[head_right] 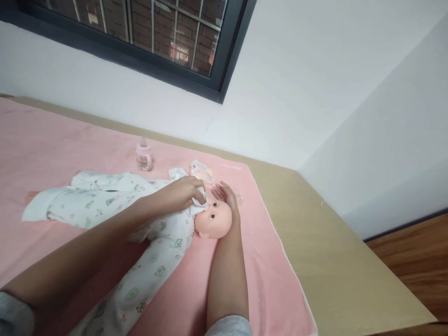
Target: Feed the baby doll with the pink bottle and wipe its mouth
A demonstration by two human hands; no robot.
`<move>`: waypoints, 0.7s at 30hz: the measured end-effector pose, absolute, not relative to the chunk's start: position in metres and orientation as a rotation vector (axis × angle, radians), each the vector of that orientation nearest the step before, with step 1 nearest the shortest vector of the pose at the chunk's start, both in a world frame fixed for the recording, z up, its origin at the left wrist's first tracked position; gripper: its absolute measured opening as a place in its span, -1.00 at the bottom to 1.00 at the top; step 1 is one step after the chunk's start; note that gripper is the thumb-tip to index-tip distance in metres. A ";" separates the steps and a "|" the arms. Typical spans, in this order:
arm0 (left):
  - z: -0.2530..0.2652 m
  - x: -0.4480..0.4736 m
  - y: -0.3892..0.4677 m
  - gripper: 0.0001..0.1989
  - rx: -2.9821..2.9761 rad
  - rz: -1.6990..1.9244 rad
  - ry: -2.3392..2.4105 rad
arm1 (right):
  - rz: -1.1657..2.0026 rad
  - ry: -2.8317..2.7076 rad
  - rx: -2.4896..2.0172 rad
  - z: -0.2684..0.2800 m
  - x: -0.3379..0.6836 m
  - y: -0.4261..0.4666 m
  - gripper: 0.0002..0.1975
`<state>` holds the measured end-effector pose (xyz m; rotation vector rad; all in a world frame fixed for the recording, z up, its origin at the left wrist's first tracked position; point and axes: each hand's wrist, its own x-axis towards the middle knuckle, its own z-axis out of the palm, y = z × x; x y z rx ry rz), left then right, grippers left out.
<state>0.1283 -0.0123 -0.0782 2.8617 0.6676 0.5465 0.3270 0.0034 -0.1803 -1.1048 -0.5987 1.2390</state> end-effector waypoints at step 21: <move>-0.039 0.069 -0.007 -0.63 2.635 0.822 0.960 | 0.785 -1.484 -1.058 -0.062 0.309 -0.031 -0.67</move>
